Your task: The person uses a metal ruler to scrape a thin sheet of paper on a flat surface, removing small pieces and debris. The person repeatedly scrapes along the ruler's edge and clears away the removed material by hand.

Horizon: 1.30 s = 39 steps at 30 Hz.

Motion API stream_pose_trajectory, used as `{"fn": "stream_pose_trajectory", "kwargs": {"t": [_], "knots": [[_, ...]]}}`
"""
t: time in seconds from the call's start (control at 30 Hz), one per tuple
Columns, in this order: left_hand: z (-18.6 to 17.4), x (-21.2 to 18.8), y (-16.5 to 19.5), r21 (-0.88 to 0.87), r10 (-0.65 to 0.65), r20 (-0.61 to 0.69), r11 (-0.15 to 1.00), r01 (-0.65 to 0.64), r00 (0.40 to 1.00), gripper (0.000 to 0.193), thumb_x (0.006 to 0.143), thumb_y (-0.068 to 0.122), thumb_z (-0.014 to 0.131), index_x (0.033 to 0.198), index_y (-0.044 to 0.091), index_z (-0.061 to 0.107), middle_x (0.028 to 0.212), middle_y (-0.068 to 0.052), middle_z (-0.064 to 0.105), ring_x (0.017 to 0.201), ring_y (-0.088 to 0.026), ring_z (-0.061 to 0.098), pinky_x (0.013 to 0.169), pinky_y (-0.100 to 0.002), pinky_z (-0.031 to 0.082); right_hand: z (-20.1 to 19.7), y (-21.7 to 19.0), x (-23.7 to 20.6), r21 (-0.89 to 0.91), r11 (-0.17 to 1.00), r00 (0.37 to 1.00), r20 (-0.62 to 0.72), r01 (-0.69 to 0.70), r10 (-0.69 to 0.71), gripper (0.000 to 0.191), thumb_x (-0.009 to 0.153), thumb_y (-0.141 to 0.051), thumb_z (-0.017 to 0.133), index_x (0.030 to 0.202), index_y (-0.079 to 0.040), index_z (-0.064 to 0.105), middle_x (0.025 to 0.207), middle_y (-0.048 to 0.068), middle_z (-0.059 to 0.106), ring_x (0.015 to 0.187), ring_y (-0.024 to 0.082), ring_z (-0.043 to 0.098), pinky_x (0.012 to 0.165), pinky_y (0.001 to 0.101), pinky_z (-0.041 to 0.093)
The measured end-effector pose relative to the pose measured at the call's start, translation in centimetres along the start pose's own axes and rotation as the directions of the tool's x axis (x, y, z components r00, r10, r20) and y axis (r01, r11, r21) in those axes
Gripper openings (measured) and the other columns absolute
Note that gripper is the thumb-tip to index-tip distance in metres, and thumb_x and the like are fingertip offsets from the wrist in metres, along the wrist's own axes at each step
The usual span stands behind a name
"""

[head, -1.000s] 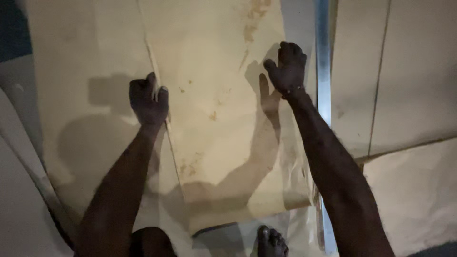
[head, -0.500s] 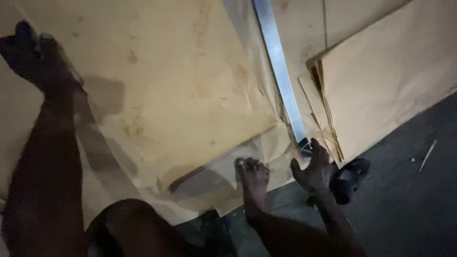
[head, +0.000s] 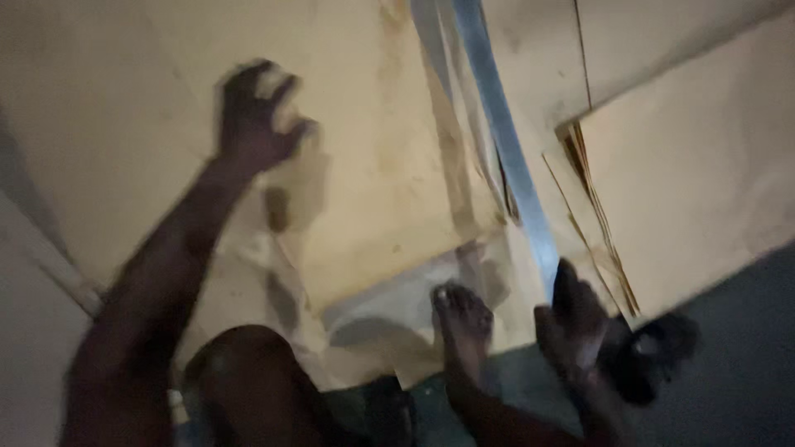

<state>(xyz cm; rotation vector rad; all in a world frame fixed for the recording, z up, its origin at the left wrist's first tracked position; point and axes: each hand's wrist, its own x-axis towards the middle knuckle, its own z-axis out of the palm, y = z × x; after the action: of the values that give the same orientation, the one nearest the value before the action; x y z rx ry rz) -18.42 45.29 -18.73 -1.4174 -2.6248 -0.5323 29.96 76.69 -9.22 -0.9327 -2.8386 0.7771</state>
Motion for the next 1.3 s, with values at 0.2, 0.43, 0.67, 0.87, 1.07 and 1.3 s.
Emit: {"fn": "stream_pose_trajectory", "kwargs": {"t": [0.2,0.43,0.67,0.87,1.07,1.3], "knots": [[0.3,3.7,3.2,0.019,0.012,0.215,1.000,-0.017,0.976,0.072,0.088,0.051,0.079,0.143,0.007,0.062,0.136,-0.023,0.059,0.125,-0.040,0.056,0.107,-0.056,0.042,2.5,-4.9,-0.9,0.489,0.868,0.991,-0.043,-0.089,0.126,0.068,0.073,0.002,0.061,0.141,0.004,0.056,0.104,0.016,0.066,0.093,0.023,0.069,0.081,0.0335,0.056],[1.6,3.4,2.6,-0.037,0.027,0.113,0.999,-0.023,0.993,0.061,0.081,0.049,0.082,0.125,0.009,0.068,0.124,-0.018,0.062,0.115,-0.037,0.059,0.094,-0.053,0.047,5.6,-3.2,-2.7,0.580,0.815,0.997,-0.055,-0.004,0.045,0.065,0.073,0.007,0.062,0.138,0.006,0.055,0.109,0.019,0.062,0.104,0.023,0.061,0.091,0.0352,0.052],[2.9,3.7,3.0,0.033,-0.017,0.034,0.999,0.016,0.999,0.043,0.090,0.048,0.078,0.111,0.012,0.068,0.106,-0.011,0.064,0.100,-0.034,0.061,0.086,-0.052,0.048,8.0,0.4,-5.9,0.247,0.969,0.999,0.028,0.009,-0.016,0.063,0.078,-0.013,0.075,0.137,0.001,0.059,0.081,0.018,0.059,0.067,0.033,0.063,0.061,0.0424,0.053],[4.5,7.1,3.3,0.140,-0.267,0.209,0.960,0.242,0.941,0.070,0.109,0.058,0.057,0.146,-0.001,0.048,0.105,-0.023,0.063,0.092,-0.039,0.061,0.079,-0.055,0.048,9.3,4.0,-7.1,0.187,0.977,0.994,0.016,0.102,-0.107,0.065,0.081,-0.022,0.071,0.141,-0.001,0.056,0.087,0.019,0.061,0.069,0.038,0.064,0.059,0.0450,0.053],[8.0,9.4,3.5,0.406,-0.232,-0.052,0.884,0.233,0.971,0.081,0.099,0.079,0.052,0.145,0.012,0.047,0.108,-0.026,0.067,0.096,-0.043,0.064,0.078,-0.067,0.048,9.7,4.0,-7.1,-0.009,0.999,0.995,0.088,0.052,-0.051,0.064,0.085,-0.023,0.071,0.144,-0.005,0.055,0.091,0.019,0.063,0.074,0.039,0.064,0.062,0.0488,0.052],[10.1,10.8,5.9,0.079,-0.419,-0.084,0.902,0.425,0.904,0.080,0.096,0.073,0.075,0.129,0.002,0.061,0.118,-0.025,0.063,0.111,-0.043,0.059,0.087,-0.063,0.041,8.8,3.5,-7.7,-0.065,0.990,0.992,0.000,0.124,-0.124,0.070,0.077,-0.024,0.070,0.142,-0.004,0.054,0.119,0.024,0.061,0.105,0.043,0.059,0.089,0.0528,0.047]]}}
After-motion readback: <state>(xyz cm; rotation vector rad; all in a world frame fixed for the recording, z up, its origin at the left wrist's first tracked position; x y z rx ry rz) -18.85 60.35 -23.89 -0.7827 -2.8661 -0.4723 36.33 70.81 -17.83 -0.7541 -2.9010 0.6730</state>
